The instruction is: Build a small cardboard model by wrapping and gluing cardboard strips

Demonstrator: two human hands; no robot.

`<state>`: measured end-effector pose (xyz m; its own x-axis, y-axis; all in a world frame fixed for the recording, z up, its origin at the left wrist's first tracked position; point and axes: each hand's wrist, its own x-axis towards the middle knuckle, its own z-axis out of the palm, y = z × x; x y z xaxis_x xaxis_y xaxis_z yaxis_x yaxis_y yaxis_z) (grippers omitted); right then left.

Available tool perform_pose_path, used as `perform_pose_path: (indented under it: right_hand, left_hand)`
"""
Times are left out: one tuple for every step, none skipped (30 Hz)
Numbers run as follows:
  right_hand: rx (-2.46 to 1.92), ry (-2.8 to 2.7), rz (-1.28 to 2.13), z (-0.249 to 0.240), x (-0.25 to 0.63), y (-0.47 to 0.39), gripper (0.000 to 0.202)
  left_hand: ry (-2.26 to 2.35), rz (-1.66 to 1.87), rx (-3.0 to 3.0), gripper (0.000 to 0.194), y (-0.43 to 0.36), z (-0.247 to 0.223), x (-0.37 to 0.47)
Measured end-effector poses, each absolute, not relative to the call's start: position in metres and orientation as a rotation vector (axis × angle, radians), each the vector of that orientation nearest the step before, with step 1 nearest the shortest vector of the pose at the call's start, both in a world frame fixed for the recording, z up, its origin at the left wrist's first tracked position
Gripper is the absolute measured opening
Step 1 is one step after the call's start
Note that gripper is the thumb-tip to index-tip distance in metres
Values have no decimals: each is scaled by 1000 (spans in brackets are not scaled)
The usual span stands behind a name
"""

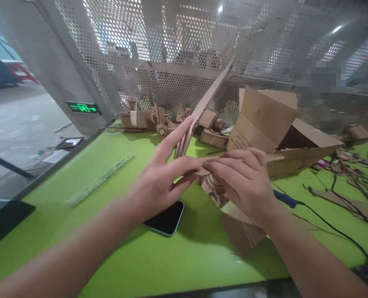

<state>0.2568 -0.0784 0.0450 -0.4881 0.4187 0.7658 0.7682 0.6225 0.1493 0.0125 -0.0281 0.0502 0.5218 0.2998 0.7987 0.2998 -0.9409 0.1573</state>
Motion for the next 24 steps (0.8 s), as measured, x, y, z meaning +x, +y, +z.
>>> perform_pose_path:
  right_hand:
    - [-907, -2151, -645, 47, 258, -77, 23]
    - [-892, -2162, -656, 50, 258, -75, 22]
    - [-883, -2167, -665, 52, 258, -74, 22]
    - [-879, -2171, -670, 53, 257, -73, 22]
    - [-878, -2173, -672, 55, 256, -72, 22]
    - [-877, -2173, -671, 56, 255, -72, 23]
    - [-877, -2175, -669, 56, 254, -72, 23]
    - [-875, -2177, -664, 56, 252, -72, 24]
    - [-872, -2185, -656, 56, 252, -72, 24]
    - [-869, -2197, -647, 56, 251, -72, 25]
    - [-866, -2212, -637, 55, 251, -73, 25]
    - [-862, -2229, -625, 55, 252, -72, 25]
    - [-857, -2243, -613, 54, 253, -72, 25]
    - [-852, -2254, -603, 54, 253, -72, 24]
    - [-850, -2265, -595, 54, 255, -72, 24]
    - [-848, -2273, -589, 53, 256, -72, 24]
    - [-845, -2281, -587, 53, 257, -72, 23]
    - [-842, -2296, -586, 53, 257, -73, 23]
    - [-839, -2313, -586, 53, 258, -73, 22]
    - [-837, -2328, -586, 52, 258, -74, 22]
    - [-834, -2333, -590, 52, 259, -75, 21]
    - [-835, -2335, -595, 51, 259, -76, 21]
    - [-834, -2330, -602, 51, 259, -76, 21]
    - [-835, -2318, -611, 50, 259, -77, 22]
  left_hand:
    - [-521, -1445, -2731, 20, -27, 50, 12]
    - [-505, -1446, -2726, 20, -26, 50, 12]
    - [-492, -1444, -2725, 21, -25, 49, 11]
    - [-484, -1443, -2726, 22, -24, 49, 10]
    - [-476, -1448, -2726, 22, -23, 49, 10]
    - [-468, -1455, -2727, 21, -21, 48, 9]
    - [-453, -1466, -2728, 20, -20, 48, 9]
    - [-434, -1477, -2729, 20, -18, 48, 9]
    - [-413, -1480, -2736, 20, -17, 47, 9]
    - [-391, -1477, -2747, 21, -16, 47, 8]
    - [-374, -1464, -2767, 22, -15, 46, 8]
    - [-364, -1444, -2791, 24, -15, 46, 8]
    - [-360, -1425, -2815, 25, -15, 46, 8]
    - [-364, -1406, -2837, 26, -15, 46, 7]
    - [-372, -1390, -2856, 26, -15, 45, 7]
    - [-382, -1372, -2873, 27, -15, 45, 7]
    - [-385, -1356, -2887, 27, -15, 44, 6]
    - [-380, -1338, -2901, 27, -15, 44, 6]
    - [-373, -1317, -2920, 27, -14, 43, 5]
    - [-365, -1298, -2936, 28, -14, 42, 5]
    - [-361, -1282, -2949, 28, -13, 41, 5]
    - [-362, -1274, -2959, 29, -13, 41, 5]
    - [-368, -1271, -2962, 29, -13, 41, 4]
    - [-376, -1272, -2960, 29, -13, 41, 4]
